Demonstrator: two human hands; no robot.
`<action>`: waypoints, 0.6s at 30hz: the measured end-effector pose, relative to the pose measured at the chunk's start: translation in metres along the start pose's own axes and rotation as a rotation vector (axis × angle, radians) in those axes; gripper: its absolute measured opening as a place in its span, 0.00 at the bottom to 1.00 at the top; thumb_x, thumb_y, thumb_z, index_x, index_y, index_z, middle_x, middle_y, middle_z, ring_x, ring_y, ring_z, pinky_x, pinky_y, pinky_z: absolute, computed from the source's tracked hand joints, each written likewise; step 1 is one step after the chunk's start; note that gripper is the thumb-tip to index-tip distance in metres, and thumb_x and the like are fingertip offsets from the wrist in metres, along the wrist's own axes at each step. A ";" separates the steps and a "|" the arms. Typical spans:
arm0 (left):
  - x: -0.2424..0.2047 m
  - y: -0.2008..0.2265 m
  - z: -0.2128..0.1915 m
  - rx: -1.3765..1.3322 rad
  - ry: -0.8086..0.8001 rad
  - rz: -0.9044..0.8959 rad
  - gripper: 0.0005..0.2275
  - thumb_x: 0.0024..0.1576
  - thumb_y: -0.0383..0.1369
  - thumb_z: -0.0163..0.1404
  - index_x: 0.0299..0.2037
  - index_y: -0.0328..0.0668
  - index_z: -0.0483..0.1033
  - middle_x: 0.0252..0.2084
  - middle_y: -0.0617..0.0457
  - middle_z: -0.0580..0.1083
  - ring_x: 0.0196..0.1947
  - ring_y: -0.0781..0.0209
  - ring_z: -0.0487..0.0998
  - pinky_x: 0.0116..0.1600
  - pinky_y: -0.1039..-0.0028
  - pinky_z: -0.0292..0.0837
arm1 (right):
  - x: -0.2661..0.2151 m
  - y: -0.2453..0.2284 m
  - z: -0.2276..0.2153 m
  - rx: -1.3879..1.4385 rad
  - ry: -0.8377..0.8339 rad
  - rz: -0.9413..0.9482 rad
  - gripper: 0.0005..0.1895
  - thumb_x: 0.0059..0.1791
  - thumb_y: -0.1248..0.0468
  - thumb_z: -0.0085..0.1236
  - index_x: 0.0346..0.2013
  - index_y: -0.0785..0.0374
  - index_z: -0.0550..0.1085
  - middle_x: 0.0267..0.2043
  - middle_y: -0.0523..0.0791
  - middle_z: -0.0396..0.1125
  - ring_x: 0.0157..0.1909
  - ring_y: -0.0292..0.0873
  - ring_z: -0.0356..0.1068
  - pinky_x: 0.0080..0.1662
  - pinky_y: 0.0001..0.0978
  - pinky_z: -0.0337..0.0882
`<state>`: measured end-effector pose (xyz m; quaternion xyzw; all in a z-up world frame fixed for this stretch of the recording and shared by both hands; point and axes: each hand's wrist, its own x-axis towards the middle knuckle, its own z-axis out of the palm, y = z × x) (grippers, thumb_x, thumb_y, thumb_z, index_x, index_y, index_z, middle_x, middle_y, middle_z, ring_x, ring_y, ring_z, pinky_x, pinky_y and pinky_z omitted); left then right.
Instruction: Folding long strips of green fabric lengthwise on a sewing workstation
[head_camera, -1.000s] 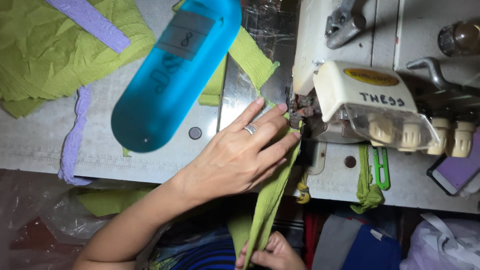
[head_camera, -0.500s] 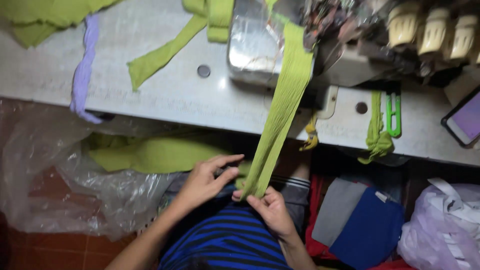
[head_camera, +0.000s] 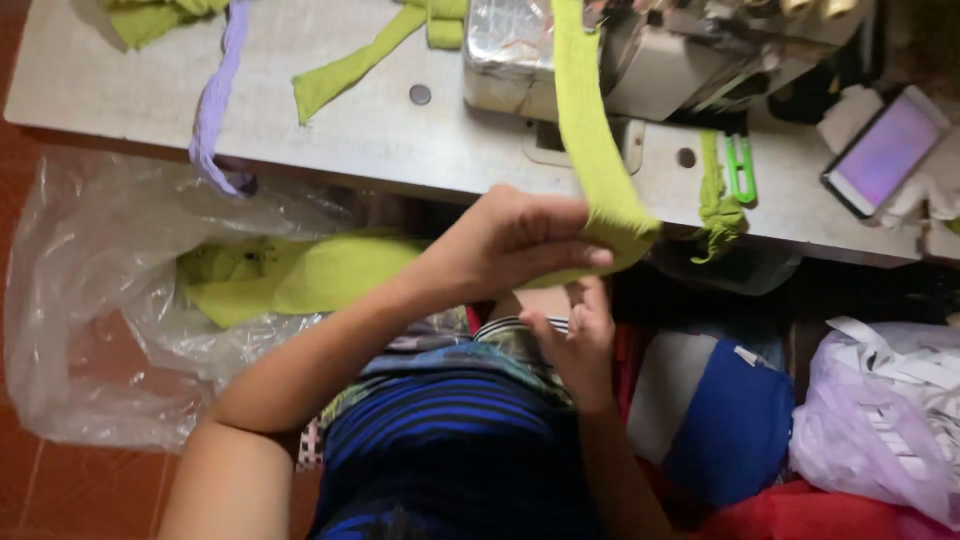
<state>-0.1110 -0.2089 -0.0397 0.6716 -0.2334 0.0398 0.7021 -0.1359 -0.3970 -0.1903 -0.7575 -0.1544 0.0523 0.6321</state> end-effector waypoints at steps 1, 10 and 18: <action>0.013 0.018 -0.003 0.111 -0.005 0.106 0.12 0.57 0.34 0.52 0.23 0.45 0.67 0.14 0.63 0.62 0.22 0.78 0.58 0.28 0.83 0.62 | 0.012 0.000 -0.001 -0.059 0.054 -0.130 0.35 0.40 0.70 0.67 0.58 0.72 0.61 0.53 0.57 0.67 0.58 0.49 0.65 0.58 0.47 0.64; 0.052 0.062 -0.035 0.533 -0.037 0.204 0.11 0.64 0.37 0.40 0.31 0.45 0.57 0.21 0.58 0.56 0.21 0.69 0.58 0.27 0.74 0.51 | 0.064 -0.059 0.019 0.032 0.328 -0.420 0.32 0.44 0.57 0.61 0.49 0.67 0.51 0.59 0.66 0.55 0.62 0.60 0.61 0.64 0.44 0.61; 0.053 0.063 -0.036 0.430 0.020 0.144 0.13 0.63 0.35 0.43 0.28 0.47 0.54 0.23 0.61 0.52 0.24 0.72 0.52 0.28 0.77 0.47 | 0.080 -0.032 0.044 0.098 0.398 -0.478 0.21 0.46 0.66 0.63 0.48 0.64 0.63 0.48 0.47 0.60 0.53 0.42 0.62 0.59 0.33 0.64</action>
